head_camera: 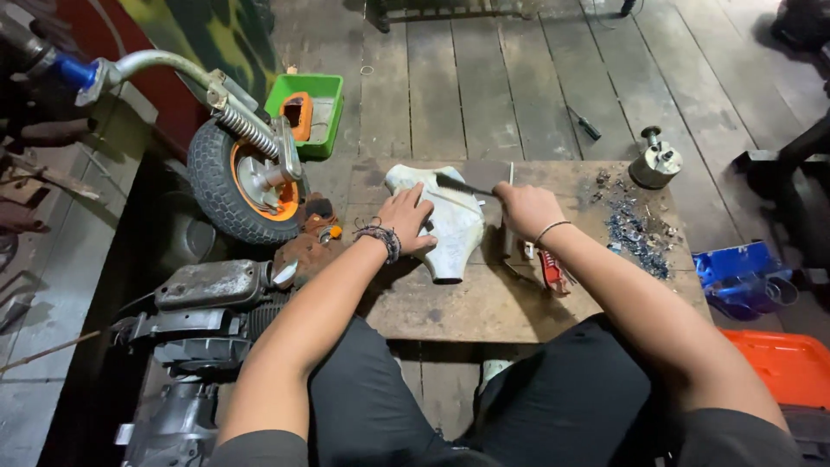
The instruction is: The person scrubs a blue metal part with a wire brush while sitting on the floor. They flip the part over to clean the other side and continue scrubbing the surface.
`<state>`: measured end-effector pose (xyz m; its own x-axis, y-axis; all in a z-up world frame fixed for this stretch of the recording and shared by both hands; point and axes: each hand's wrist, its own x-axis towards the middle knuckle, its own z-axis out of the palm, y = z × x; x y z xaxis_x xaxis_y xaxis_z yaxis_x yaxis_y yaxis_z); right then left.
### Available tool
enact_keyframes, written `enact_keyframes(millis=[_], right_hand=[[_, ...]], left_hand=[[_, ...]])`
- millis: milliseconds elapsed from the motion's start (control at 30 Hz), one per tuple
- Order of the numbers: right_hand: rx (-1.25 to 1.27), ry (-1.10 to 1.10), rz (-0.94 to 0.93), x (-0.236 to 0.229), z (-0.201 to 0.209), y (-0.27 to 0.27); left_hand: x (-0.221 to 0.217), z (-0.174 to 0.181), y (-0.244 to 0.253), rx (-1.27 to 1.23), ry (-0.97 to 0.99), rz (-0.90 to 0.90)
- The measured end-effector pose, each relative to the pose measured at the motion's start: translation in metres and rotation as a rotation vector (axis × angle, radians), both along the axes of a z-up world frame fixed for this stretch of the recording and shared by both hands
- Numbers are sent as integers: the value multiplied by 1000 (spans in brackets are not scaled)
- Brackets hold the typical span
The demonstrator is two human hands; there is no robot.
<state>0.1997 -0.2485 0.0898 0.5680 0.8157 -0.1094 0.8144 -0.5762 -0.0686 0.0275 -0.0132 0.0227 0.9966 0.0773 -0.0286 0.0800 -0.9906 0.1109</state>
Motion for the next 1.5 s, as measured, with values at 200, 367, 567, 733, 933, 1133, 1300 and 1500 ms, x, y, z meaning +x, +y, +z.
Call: enact_keyframes(millis=[200, 367, 567, 733, 933, 1133, 1300, 1500], right_hand=[[560, -58, 66, 14, -7, -3], [412, -64, 40, -2, 1, -3], [-67, 94, -54, 11, -32, 0], [-86, 16, -46, 9, -27, 2], [-163, 17, -29, 6, -26, 1], [56, 1, -3, -8, -10, 0], [-109, -7, 70, -14, -39, 1], [-122, -52, 99, -8, -47, 12]], left_hand=[[3, 0, 5, -28, -32, -19], [1, 5, 4, -62, 0, 5], [0, 3, 7, -47, -25, 13], [1, 2, 5, -68, -65, 35], [4, -10, 1, 18, -1, 26], [0, -1, -1, -50, -34, 33], [0, 0, 2, 15, -28, 30], [-1, 13, 0, 6, 5, 28]])
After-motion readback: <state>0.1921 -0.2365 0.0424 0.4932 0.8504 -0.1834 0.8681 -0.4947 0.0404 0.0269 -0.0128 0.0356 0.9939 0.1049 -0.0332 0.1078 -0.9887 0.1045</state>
